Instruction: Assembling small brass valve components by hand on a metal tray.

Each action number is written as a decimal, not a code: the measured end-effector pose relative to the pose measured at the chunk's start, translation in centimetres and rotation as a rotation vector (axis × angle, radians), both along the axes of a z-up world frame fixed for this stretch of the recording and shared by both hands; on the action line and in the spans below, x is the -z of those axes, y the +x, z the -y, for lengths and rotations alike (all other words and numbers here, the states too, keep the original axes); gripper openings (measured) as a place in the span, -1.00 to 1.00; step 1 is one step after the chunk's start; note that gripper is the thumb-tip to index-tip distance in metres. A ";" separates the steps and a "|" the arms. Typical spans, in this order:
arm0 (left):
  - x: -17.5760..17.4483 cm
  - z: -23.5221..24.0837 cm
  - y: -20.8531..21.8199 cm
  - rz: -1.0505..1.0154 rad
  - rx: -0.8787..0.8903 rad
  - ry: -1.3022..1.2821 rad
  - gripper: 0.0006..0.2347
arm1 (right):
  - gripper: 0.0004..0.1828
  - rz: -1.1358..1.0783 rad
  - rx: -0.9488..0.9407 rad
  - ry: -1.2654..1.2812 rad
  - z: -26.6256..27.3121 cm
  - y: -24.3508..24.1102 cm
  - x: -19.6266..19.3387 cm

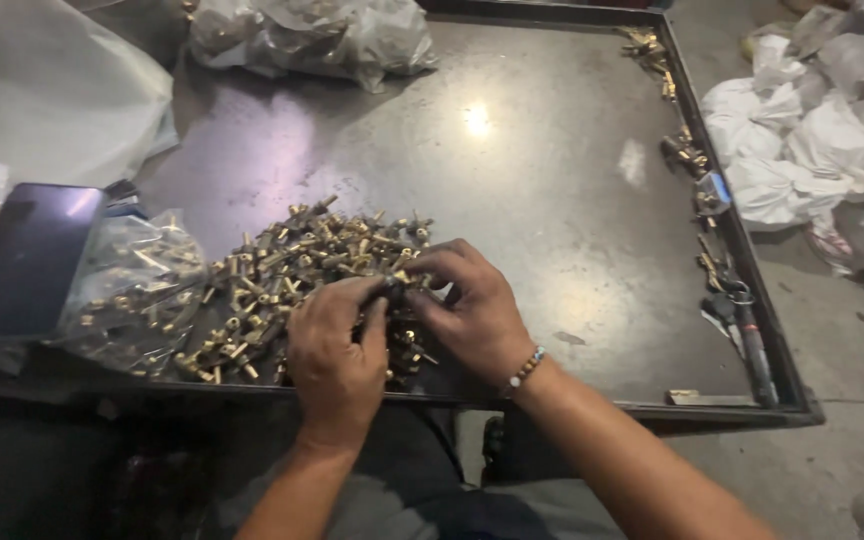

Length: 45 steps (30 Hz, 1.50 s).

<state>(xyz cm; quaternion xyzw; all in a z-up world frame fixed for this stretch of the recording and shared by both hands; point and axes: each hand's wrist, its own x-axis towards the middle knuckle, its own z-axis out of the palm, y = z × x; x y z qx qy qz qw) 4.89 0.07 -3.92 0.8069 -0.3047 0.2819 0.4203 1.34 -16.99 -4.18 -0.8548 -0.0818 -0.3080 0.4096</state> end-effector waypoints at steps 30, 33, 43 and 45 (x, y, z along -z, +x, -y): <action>-0.8 0.0 -0.6 -0.040 0.137 -0.065 -0.86 | -0.73 -0.611 0.187 0.821 5.0 0.6 -0.6; -0.2 0.0 -0.5 -0.005 0.148 -0.018 -0.84 | -0.67 -0.627 0.036 1.110 3.9 -2.9 -1.8; -1.6 0.4 -1.5 -0.314 0.341 -0.124 -0.86 | -0.74 -0.614 -0.007 1.090 2.1 -7.1 0.5; -2.0 0.7 -2.1 -0.271 0.397 -0.114 -0.85 | -0.75 -0.553 -0.016 1.047 2.1 -7.3 1.0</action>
